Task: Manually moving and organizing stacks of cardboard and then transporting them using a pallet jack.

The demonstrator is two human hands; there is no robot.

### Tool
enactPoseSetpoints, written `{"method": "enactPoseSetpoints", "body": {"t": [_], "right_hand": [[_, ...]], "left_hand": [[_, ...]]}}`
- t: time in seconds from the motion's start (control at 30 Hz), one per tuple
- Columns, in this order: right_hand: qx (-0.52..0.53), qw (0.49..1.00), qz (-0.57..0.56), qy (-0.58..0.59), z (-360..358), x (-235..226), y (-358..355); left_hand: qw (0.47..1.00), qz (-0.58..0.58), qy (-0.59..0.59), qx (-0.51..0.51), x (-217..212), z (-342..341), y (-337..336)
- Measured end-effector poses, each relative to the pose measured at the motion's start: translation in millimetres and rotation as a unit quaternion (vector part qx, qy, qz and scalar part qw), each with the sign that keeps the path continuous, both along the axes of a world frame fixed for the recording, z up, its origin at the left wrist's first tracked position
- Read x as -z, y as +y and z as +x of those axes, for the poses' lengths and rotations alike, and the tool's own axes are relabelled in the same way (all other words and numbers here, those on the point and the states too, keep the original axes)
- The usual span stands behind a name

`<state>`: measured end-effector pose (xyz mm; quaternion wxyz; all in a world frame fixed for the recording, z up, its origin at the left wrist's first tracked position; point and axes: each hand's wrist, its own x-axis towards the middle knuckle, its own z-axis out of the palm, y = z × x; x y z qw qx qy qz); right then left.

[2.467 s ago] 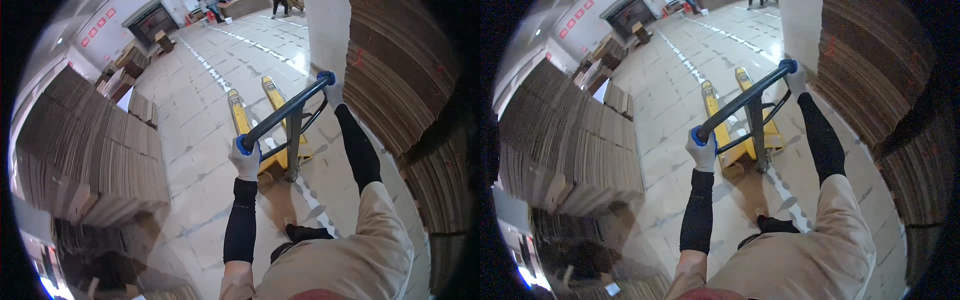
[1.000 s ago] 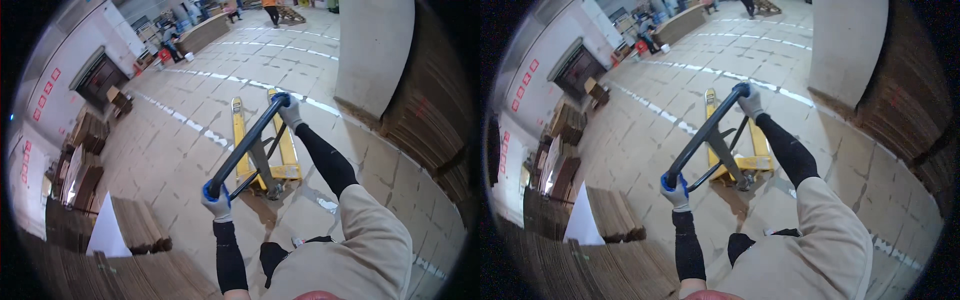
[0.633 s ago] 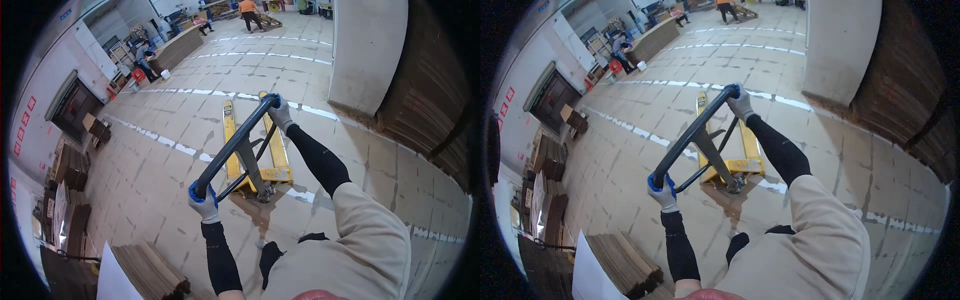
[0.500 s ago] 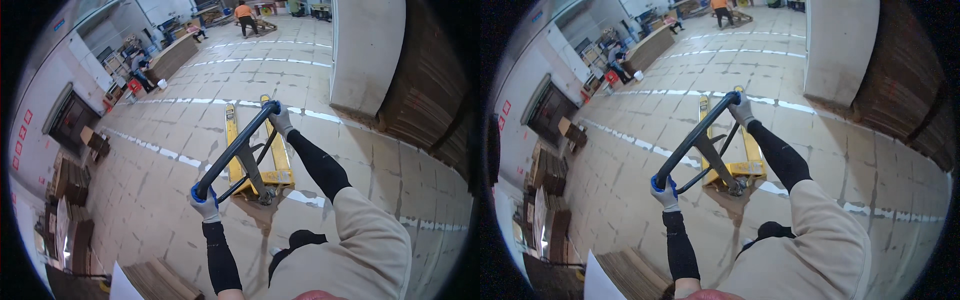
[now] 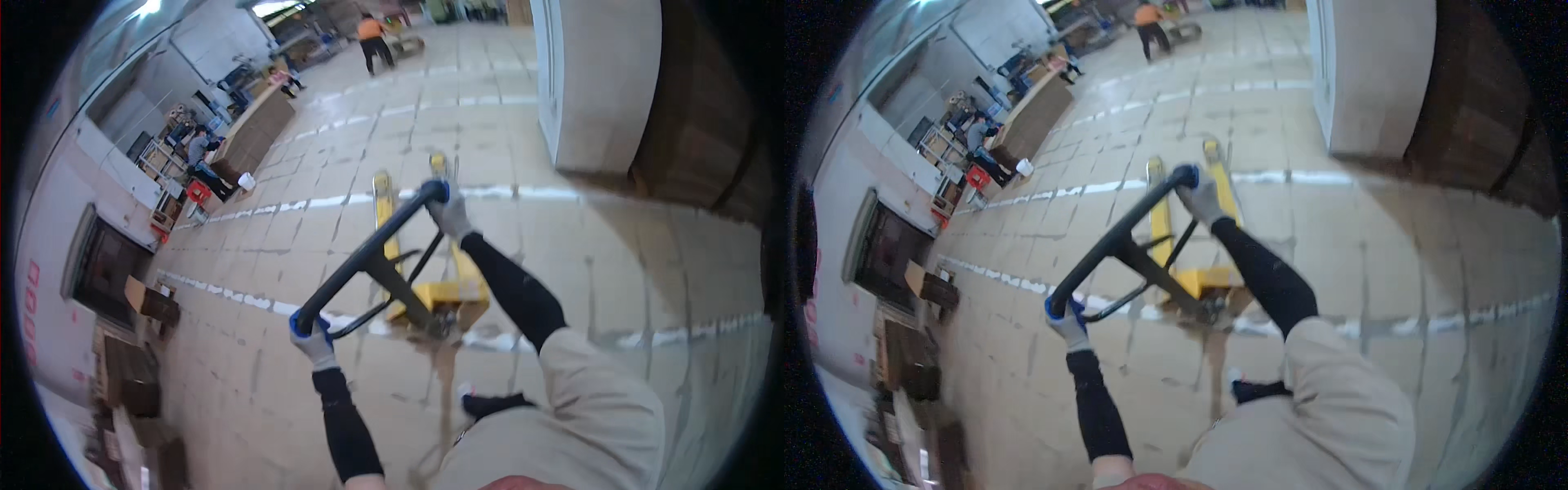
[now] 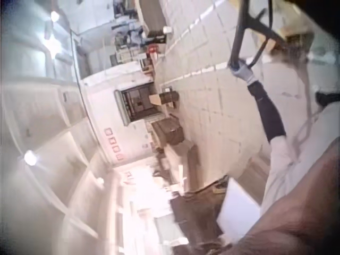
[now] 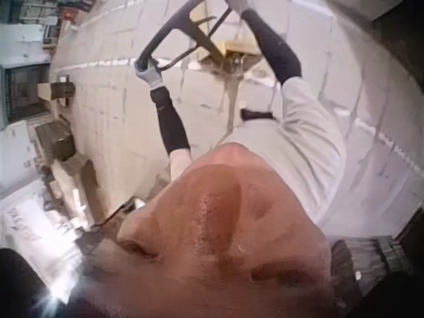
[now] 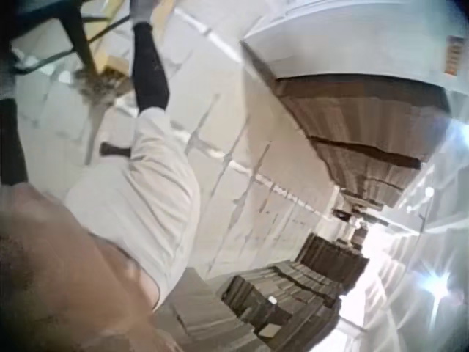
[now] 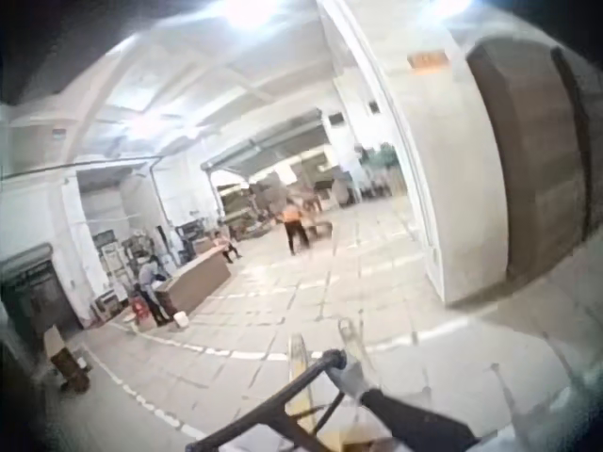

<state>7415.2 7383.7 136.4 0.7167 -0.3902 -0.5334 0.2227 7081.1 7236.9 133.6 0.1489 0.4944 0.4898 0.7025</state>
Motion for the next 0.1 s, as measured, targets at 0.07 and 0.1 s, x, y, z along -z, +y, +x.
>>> {"method": "enactPoseSetpoints", "body": {"t": [0.07,0.1], "right_hand": [[-0.029,0.995,-0.090,0.021,-23.6,23.7,43.7],[-0.001,0.997,-0.071,0.001,-36.3,47.0,58.2]], "left_hand": [[0.994,-0.085,-0.050,0.040,25.0,-29.4,43.8],[0.992,-0.085,-0.058,0.068,43.8,-50.6,66.0]]}}
